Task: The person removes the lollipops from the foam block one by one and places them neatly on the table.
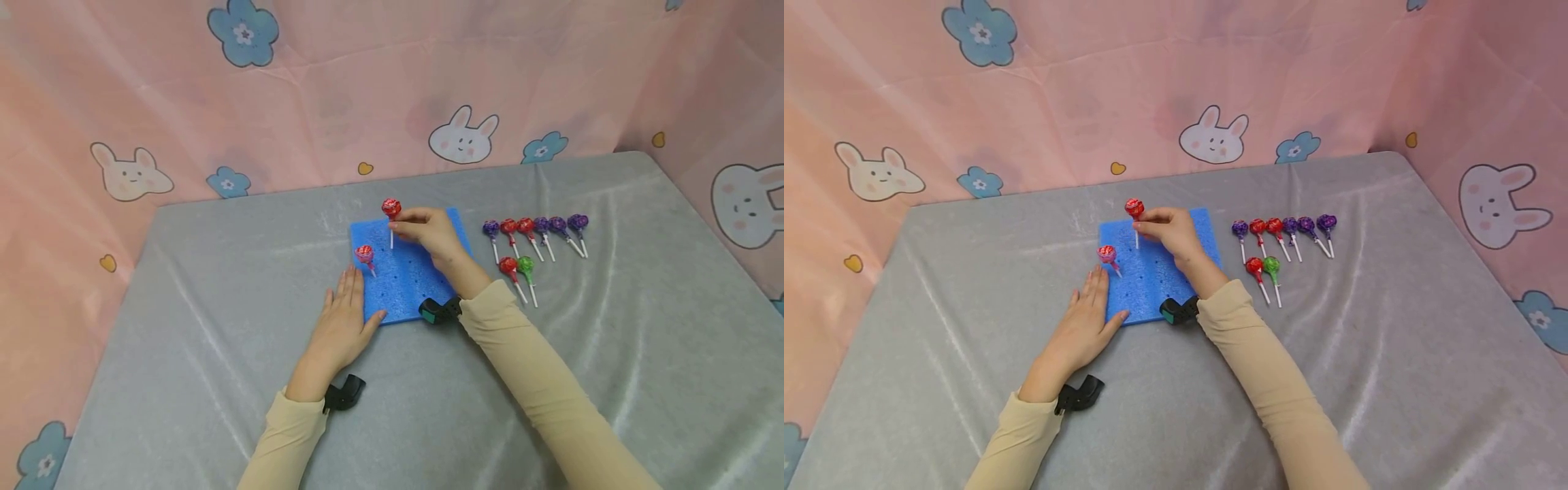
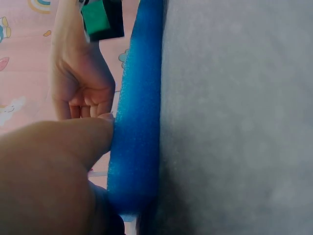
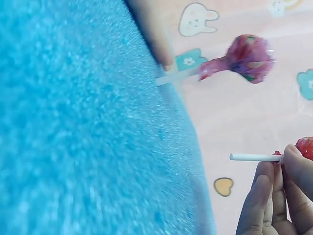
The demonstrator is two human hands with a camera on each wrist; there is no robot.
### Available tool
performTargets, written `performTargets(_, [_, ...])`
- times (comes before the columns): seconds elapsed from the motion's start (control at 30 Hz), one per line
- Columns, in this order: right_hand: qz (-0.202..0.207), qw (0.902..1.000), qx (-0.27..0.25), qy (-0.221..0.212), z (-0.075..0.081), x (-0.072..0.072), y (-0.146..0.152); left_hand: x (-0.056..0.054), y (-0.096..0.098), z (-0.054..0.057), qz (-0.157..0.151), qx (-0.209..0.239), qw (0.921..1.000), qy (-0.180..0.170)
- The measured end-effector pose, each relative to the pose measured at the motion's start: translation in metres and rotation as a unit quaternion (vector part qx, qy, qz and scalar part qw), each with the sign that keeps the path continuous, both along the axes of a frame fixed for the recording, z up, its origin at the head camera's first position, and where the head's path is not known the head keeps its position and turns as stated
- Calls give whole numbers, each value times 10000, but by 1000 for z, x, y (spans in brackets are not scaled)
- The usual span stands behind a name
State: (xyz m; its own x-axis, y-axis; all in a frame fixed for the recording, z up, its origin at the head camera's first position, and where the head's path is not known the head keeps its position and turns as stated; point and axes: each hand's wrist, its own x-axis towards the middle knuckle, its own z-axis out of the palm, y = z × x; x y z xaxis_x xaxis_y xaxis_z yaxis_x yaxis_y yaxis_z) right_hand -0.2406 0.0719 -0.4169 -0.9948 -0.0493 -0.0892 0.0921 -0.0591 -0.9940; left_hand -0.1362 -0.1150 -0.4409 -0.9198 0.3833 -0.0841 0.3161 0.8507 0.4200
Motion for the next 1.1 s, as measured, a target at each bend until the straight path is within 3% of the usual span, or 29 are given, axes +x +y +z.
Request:
performTargets(0.73, [-84, 9953, -951, 147, 14, 48, 70, 0, -1, -2, -2, -21, 10000, -34])
performTargets(1.1, [-366, 9953, -851, 291, 15, 61, 109, 0, -1, -3, -31, -48, 10000, 14])
